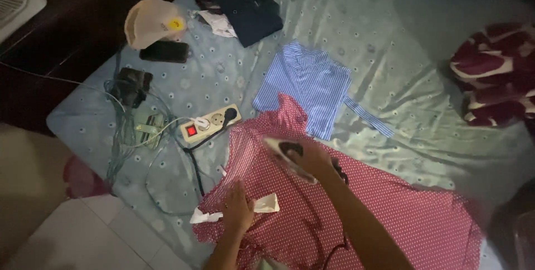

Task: Ironing a red polka-dot shirt and then folding it on a bed.

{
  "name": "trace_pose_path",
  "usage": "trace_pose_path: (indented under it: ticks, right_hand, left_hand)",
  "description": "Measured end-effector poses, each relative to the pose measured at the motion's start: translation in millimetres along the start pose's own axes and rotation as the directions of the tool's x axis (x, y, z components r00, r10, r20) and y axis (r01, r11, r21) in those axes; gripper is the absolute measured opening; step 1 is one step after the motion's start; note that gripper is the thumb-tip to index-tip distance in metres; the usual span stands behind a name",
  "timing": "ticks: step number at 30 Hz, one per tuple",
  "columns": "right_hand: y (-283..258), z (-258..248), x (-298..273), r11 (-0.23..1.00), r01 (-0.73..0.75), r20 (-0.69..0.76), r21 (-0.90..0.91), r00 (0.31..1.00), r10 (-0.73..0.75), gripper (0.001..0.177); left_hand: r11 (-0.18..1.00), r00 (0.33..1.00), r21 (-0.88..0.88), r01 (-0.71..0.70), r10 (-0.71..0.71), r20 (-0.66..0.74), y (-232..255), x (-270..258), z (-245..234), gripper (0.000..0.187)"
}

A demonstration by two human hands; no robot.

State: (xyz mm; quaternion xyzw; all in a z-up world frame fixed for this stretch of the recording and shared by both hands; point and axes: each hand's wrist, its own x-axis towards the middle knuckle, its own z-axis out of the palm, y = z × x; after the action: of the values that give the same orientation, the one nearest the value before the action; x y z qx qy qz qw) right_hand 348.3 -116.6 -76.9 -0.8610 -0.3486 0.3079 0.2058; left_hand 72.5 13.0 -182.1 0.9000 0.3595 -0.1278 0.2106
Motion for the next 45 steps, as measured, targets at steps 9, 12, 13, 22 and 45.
trace_pose_path:
  ticks: [9,12,13,22,45]
  right_hand:
    - [-29.4,-10.4,-46.3,0.958,-0.284,-0.026,0.051,0.958,0.285,0.045]
    - [-22.8,-5.4,-93.1,0.999,0.043,-0.107,-0.015,0.993,-0.044,0.049]
    - [-6.1,-2.2,-105.6,0.999,0.035,-0.115,-0.018,0.993,-0.037,0.049]
    - [103.0,25.0,-206.7,0.993,0.012,-0.137,-0.117,0.99,-0.028,0.067]
    - [86.2,4.3,-389.2,0.915,-0.188,-0.192,0.356,0.944,0.269,0.044]
  left_hand:
    - [0.999,0.999,0.034,-0.031,0.03,0.044,3.9,0.3,-15.9,0.103]
    - [0.986,0.983,-0.079,-0.147,0.137,-0.124,-41.4,34.4,65.3,0.109]
    - [0.984,0.981,-0.081,-0.158,0.148,-0.123,-28.8,28.2,41.6,0.109]
    - [0.983,0.979,0.014,-0.182,0.182,-0.086,-9.5,22.3,17.8,0.105]
    - [0.896,0.873,0.173,-0.41,0.33,0.358,146.9,-2.5,29.2,0.115]
